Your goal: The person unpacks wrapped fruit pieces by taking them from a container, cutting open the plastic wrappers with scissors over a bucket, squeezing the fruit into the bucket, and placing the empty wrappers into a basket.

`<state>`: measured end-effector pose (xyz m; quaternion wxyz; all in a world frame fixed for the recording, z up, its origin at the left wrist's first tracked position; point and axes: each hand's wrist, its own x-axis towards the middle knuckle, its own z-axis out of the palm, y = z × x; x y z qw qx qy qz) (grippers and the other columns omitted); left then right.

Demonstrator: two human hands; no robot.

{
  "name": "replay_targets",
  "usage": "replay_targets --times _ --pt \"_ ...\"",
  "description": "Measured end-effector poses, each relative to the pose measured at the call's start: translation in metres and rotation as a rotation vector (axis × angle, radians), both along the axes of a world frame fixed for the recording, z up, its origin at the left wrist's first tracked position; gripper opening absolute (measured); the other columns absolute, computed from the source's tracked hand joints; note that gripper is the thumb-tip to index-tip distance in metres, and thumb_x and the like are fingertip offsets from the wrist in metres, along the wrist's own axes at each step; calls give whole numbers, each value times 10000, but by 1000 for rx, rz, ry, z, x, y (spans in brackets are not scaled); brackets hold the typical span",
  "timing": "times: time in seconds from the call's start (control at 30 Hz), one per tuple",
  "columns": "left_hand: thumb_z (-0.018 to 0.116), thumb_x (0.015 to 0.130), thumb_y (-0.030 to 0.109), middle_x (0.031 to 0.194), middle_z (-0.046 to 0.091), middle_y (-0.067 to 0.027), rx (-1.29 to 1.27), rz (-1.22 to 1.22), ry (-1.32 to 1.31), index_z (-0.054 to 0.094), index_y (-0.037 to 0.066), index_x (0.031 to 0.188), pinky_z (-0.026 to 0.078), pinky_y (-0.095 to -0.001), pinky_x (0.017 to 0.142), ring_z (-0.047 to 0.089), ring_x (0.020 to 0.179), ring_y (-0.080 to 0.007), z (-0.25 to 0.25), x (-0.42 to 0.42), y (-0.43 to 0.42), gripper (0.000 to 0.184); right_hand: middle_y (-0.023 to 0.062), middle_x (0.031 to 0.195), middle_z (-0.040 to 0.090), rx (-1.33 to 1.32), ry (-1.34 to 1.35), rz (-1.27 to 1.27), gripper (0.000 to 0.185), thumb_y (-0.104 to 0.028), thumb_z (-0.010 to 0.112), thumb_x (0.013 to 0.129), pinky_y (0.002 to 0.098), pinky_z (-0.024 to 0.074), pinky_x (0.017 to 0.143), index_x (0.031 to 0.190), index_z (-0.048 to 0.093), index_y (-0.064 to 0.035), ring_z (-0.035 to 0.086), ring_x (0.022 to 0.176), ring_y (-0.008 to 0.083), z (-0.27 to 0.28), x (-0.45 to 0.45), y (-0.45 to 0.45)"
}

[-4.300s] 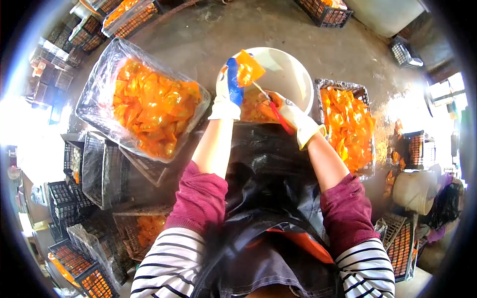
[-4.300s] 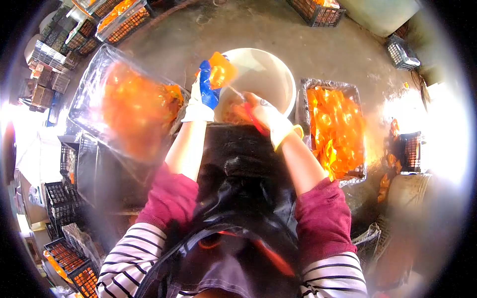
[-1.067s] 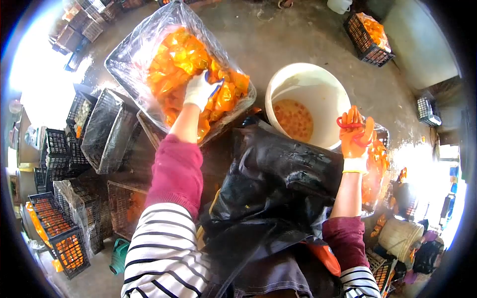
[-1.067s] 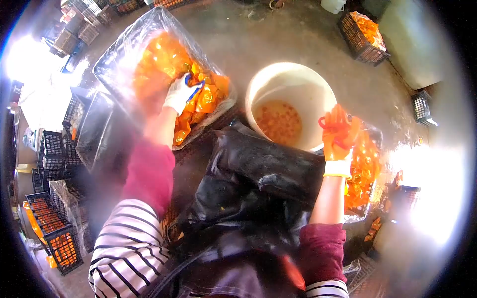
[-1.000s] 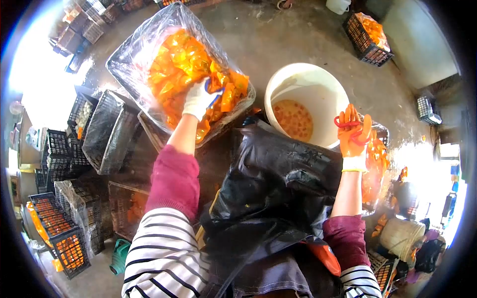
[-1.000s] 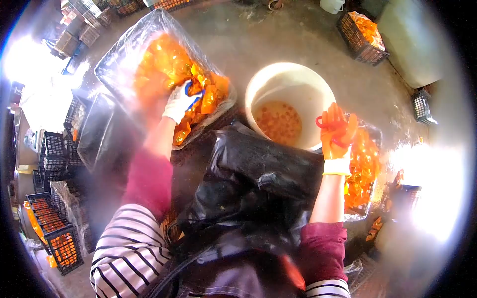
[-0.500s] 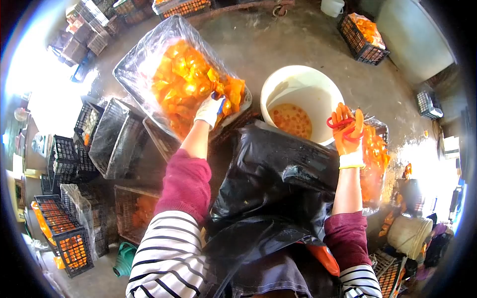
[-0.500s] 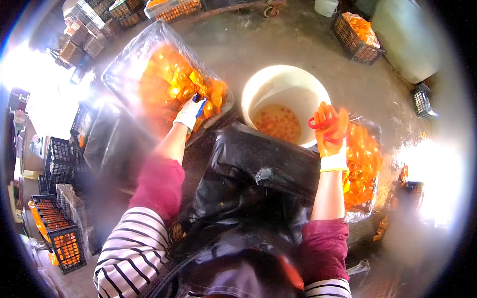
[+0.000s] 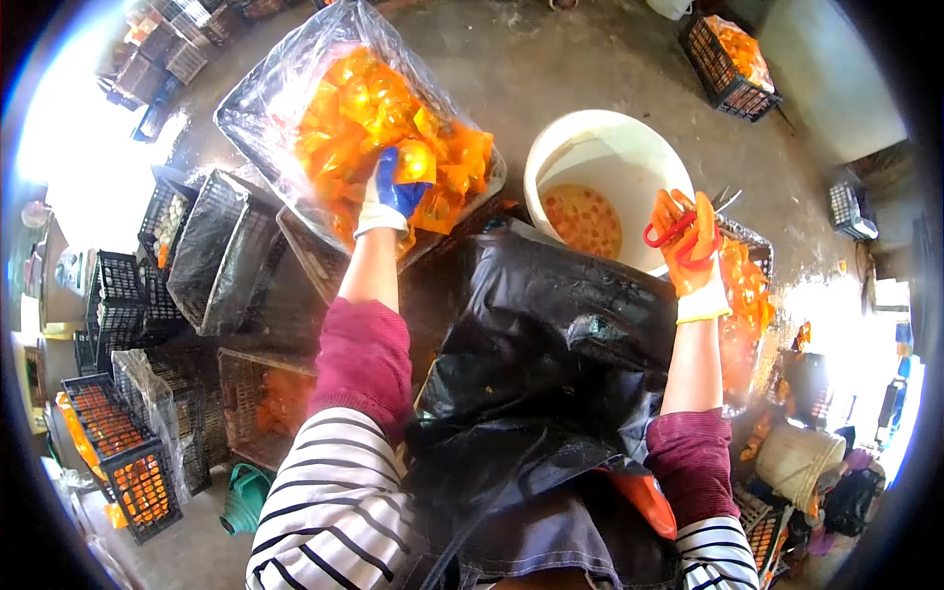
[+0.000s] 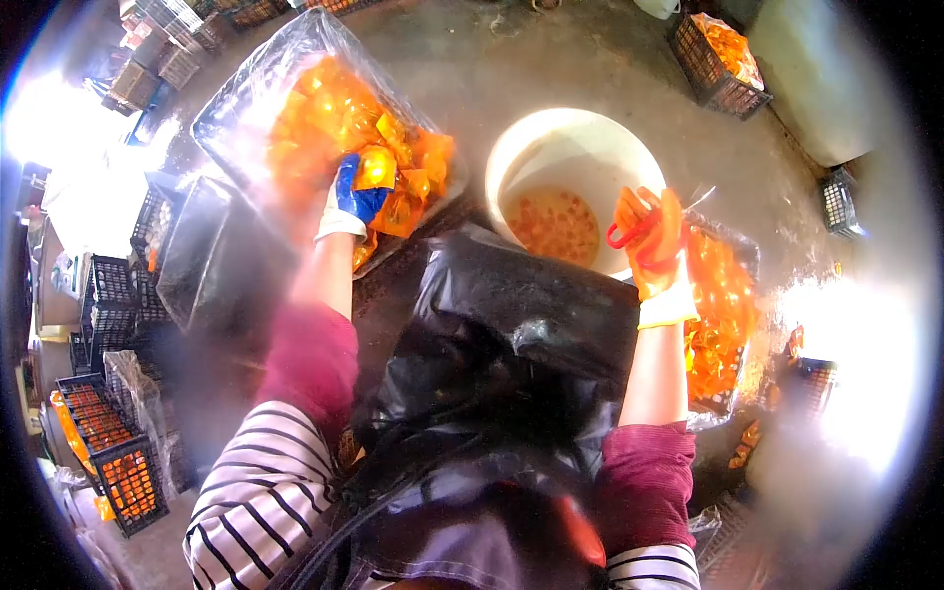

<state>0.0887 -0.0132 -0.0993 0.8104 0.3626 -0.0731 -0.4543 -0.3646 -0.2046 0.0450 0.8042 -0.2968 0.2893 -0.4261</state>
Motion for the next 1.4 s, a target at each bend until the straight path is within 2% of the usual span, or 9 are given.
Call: replay_targets --times 0.23,0.4,0.47,0.67,0.73,0.97,1.13,1.3,1.4 --pt "543 944 281 1157 642 -142 183 -68 -1107 620 19 1145 455 -346 919 596 1081 -233 58 -42 -38 339 245 1194 574 -159 105 -9 430 -330 528 964 392 494 919 1247 495 -9 609 1048 330 -2 8 14" --pt "541 961 302 1109 662 -142 281 -33 -1295 602 -43 1166 471 -294 877 623 1004 -198 175 -163 -86 406 216 1106 643 -249 294 203 397 -339 496 979 304 507 707 1257 510 -57 646 971 285 -19 1 7" --pt "578 948 265 1085 661 -122 -35 -184 -358 586 -54 1171 487 -273 858 627 975 -174 184 -202 -110 390 212 1070 656 -245 267 237 384 -329 512 976 279 495 616 1240 516 -51 665 917 269 -16 6 12" --pt "589 945 305 1168 621 -123 -165 -291 -12 534 -25 1235 506 -308 901 618 1026 -198 105 -213 -140 442 136 1057 657 -309 391 207 246 -120 550 940 294 512 886 1156 592 -9 636 966 213 -32 8 19" --pt "577 950 331 1191 610 -126 -186 -319 45 515 -29 1256 501 -316 918 611 1048 -206 104 -207 -145 477 124 1037 657 -793 777 294 242 -87 528 945 288 497 898 1168 581 -8 628 961 213 -42 14 12" --pt "551 961 327 1212 605 -150 -250 -493 -113 525 -48 1252 462 -323 979 590 1093 -237 144 -226 -134 476 72 1111 586 -710 774 491 340 -53 607 907 228 480 830 1237 528 -31 567 1042 137 -1 24 25" --pt "530 970 305 1219 596 -157 -233 -546 -84 517 -50 1248 458 -334 985 585 1090 -251 140 -225 -140 451 75 1122 608 -82 351 440 357 -117 627 908 246 500 719 1243 539 -30 590 934 144 -21 20 17" --pt "571 941 322 1194 616 -134 -28 -410 74 559 50 1231 467 -342 976 594 1089 -268 138 -229 -144 397 88 1065 656 -639 987 417 287 -172 511 978 253 516 646 1209 579 -16 629 914 169 -7 24 20" --pt "616 908 269 1103 656 -137 61 -402 -355 635 68 1111 504 -350 894 621 1019 -279 133 -231 -134 286 84 1031 668 -465 689 305 279 -182 502 981 251 509 668 1192 595 -23 624 910 149 -53 23 0"
